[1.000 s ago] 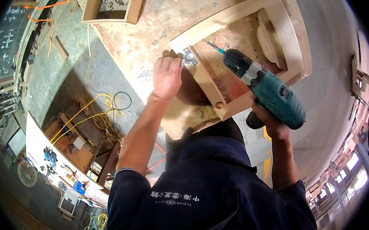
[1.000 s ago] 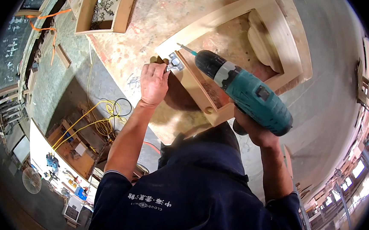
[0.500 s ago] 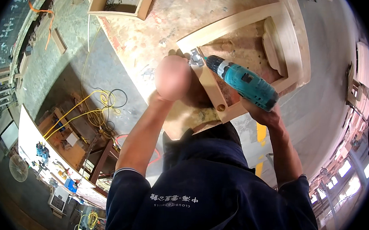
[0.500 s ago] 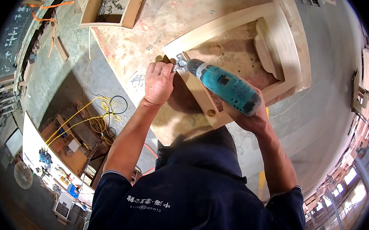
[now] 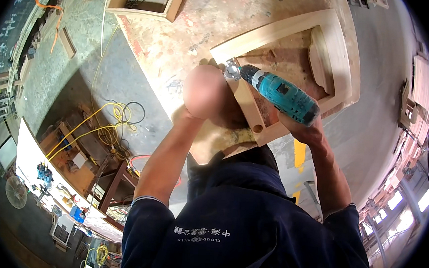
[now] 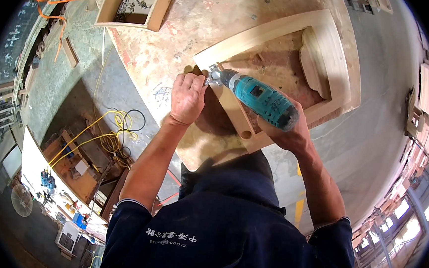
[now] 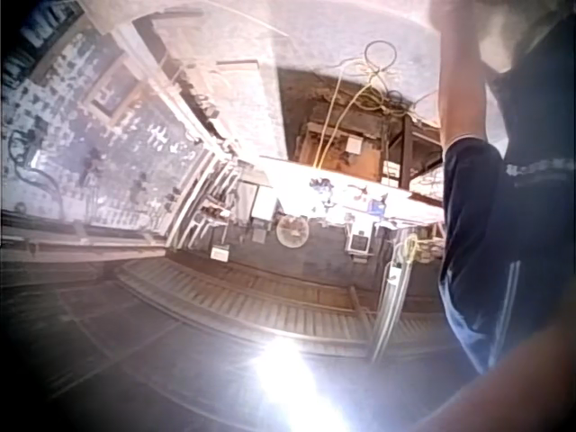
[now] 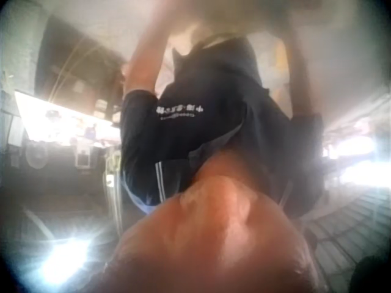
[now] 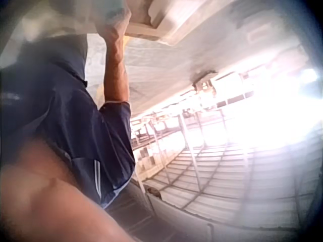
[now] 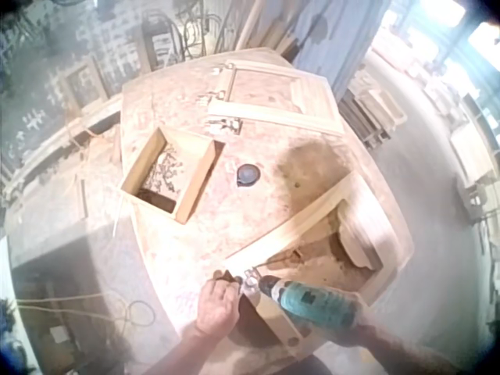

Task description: The person uses a drill to install hinges on a wooden door frame, then gathers several drawer slides from a shelf and matches them together by hand in a workshop.

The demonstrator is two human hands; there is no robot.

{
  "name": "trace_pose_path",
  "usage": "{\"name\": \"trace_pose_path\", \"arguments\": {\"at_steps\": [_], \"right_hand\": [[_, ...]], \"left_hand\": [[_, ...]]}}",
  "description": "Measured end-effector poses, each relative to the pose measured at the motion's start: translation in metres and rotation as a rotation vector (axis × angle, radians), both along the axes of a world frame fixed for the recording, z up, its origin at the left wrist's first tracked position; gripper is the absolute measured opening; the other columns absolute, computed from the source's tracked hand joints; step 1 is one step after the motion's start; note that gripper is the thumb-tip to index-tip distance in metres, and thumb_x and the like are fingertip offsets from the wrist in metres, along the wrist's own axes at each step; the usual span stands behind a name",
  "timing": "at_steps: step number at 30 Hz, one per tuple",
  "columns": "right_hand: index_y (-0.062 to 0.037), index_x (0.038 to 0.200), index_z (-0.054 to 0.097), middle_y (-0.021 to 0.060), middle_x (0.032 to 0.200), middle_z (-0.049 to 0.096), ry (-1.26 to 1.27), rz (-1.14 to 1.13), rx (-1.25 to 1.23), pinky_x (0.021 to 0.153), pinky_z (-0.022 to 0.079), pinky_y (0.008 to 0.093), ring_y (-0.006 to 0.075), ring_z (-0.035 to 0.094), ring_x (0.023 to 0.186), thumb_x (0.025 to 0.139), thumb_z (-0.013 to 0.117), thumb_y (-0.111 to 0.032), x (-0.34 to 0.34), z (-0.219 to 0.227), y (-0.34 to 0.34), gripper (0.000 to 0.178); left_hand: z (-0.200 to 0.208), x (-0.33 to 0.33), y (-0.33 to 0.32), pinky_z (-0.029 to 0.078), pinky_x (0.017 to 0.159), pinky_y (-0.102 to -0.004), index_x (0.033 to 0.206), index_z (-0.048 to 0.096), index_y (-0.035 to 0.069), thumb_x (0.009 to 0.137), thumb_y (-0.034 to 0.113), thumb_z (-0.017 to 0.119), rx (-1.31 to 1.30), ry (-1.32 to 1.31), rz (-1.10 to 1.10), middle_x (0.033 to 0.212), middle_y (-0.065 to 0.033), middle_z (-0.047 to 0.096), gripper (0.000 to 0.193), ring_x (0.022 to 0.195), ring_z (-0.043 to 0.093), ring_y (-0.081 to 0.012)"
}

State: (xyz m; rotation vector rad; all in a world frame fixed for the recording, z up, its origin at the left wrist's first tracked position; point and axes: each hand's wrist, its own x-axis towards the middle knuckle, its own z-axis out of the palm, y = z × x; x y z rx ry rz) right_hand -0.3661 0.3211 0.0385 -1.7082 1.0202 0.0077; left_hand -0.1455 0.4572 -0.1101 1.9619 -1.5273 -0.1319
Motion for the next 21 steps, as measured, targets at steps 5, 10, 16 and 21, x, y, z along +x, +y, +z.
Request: {"name": "trace_pose_path", "arguments": {"at_steps": [5,10,16,21], "right_hand": [[-0.0003,0.126,0.063,0.0096,0.103,0.071,0.033,-0.02,0.017,0.086,0.053,0.0296,0.0146,0.065,0.094,0.077,0.07,-0.004,0.006,0.002,0.0,0.05],[-0.0005,0.128,0.062,0.0099,0.104,0.071,0.012,-0.018,0.03,0.087,0.053,0.0291,0.0134,0.065,0.094,0.077,0.069,-0.004,0.008,0.003,0.001,0.051],[-0.0003,0.129,0.061,0.0106,0.104,0.072,0.005,-0.022,0.029,0.086,0.053,0.029,0.0134,0.065,0.094,0.077,0.069,-0.004,0.008,0.001,0.001,0.052],[-0.0001,0.129,0.062,0.0116,0.106,0.073,0.019,-0.018,0.016,0.088,0.053,0.0289,0.0127,0.065,0.097,0.078,0.07,-0.003,0.012,0.004,0.002,0.052]], "left_hand": [[0.001,0.0,0.001,0.05,0.075,-0.0416,0.095,0.068,0.001,0.083,0.002,0.067,-0.008,0.018,-0.003,0.087,-0.0117,0.061,0.012,0.084,0.057,-0.032],[-0.002,0.0,0.002,0.05,0.076,-0.0413,0.095,0.068,0.001,0.082,0.002,0.067,-0.008,0.027,0.001,0.089,-0.0114,0.061,0.013,0.085,0.057,-0.0314],[-0.002,0.0,0.001,0.05,0.078,-0.0411,0.098,0.069,0.001,0.081,0.003,0.067,0.006,0.018,0.002,0.091,-0.0116,0.062,0.017,0.087,0.058,-0.0312],[-0.002,0.001,0.002,0.05,0.079,-0.0412,0.098,0.069,0.001,0.08,0.002,0.066,0.008,0.023,0.006,0.091,-0.0113,0.061,0.018,0.087,0.057,-0.031]]}}
